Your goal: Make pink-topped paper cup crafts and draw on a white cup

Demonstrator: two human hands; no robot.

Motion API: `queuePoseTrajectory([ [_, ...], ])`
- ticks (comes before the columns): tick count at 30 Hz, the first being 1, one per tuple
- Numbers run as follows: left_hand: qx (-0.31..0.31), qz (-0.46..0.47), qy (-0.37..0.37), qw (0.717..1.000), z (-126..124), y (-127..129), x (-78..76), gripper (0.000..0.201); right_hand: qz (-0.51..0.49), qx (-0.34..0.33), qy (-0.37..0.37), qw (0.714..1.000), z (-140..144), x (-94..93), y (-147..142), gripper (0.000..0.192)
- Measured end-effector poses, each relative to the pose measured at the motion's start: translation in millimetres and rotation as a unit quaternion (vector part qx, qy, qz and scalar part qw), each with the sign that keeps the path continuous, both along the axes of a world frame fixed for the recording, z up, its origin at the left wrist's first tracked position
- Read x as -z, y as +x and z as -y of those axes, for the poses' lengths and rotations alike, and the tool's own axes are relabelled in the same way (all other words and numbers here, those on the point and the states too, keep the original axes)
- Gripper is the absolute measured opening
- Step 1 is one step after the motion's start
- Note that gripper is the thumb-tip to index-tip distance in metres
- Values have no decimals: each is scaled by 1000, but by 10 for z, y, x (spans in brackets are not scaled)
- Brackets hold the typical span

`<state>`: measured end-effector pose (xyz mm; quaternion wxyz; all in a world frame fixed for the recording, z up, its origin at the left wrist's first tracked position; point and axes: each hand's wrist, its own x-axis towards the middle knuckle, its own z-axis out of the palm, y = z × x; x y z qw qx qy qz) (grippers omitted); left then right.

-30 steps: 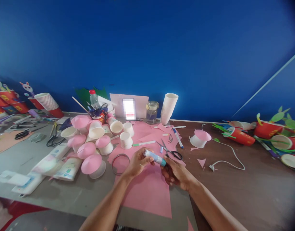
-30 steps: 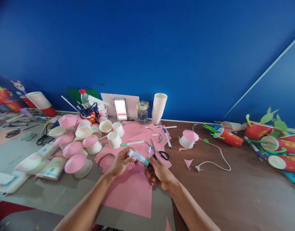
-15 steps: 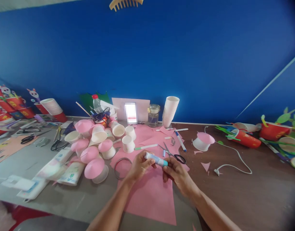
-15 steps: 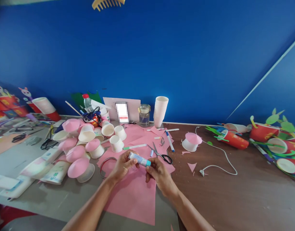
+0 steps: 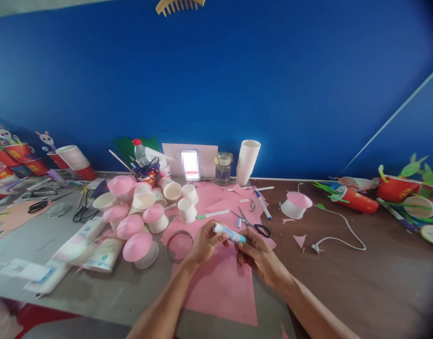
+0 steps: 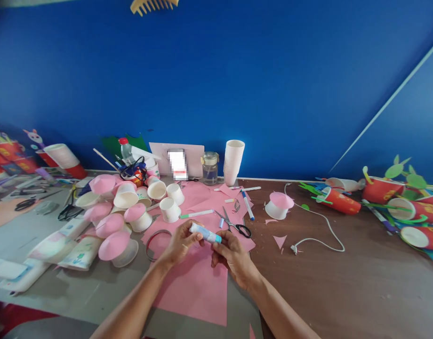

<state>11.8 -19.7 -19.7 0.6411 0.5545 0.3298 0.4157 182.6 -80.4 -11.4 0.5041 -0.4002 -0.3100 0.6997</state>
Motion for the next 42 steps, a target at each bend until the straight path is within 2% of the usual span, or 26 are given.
queuePoseTrajectory([
  [2, -5, -4, 2, 1000, 0, -6, 3, 31, -1, -10, -27, 1000, -17, 36, -11, 38],
  [5, -2, 6, -6, 1000, -1, -7, 8, 32, -23, -85, -127, 988, -59, 103, -13, 50],
  [7, 9, 14, -9, 1000, 0, 0, 6, 33, -32, -102, -163, 981, -71, 113, -13, 56],
  [8, 12, 15, -7, 1000, 1, 5, 4, 33, -39, -89, -155, 983, -68, 101, -14, 56],
  [11, 3, 5, -8, 1000, 5, 12, -1, 33, -54, -20, -64, 996, -31, 28, -15, 43],
  [14, -19, -2, -15, 1000, 8, 7, -2, 32, -21, 17, -13, 1000, -5, 4, -14, 39],
  [17, -16, 2, -9, 1000, 13, 4, -10, 32, -9, 11, -46, 999, -31, 92, -13, 40],
  [20, 5, 9, -6, 1000, 24, 14, -35, 33, -36, -64, -137, 988, -74, 181, -7, 51],
  [22, 9, 12, -10, 1000, 33, 26, -55, 35, -57, -89, -171, 980, -83, 173, -1, 54],
  [24, 2, 13, -11, 1000, 38, 39, -70, 37, -85, -60, -142, 984, -70, 116, 4, 48],
  [27, -20, 14, -20, 1000, 38, 50, -79, 40, -92, -6, -54, 994, -36, 39, 10, 37],
  [29, -24, 14, -23, 999, 37, 50, -77, 40, -78, -1, -46, 996, -30, 48, 12, 34],
  [31, -17, 10, -16, 1000, 37, 47, -71, 37, -79, -36, -100, 991, -42, 101, 14, 35],
  [33, -10, 8, -8, 1000, 37, 44, -65, 35, -87, -87, -168, 978, -60, 153, 18, 47],
  [35, -7, 6, -6, 1000, 35, 43, -56, 33, -93, -110, -193, 971, -64, 163, 19, 55],
  [37, -7, 12, -9, 1000, 33, 44, -46, 33, -109, -85, -151, 979, -43, 120, 9, 49],
  [39, -6, 18, -12, 1000, 35, 48, -35, 33, -122, -47, -76, 989, -3, 47, -22, 39],
  [42, -2, 7, -4, 1000, 48, 59, -24, 32, -86, 7, -4, 996, 46, -40, -104, 48],
])
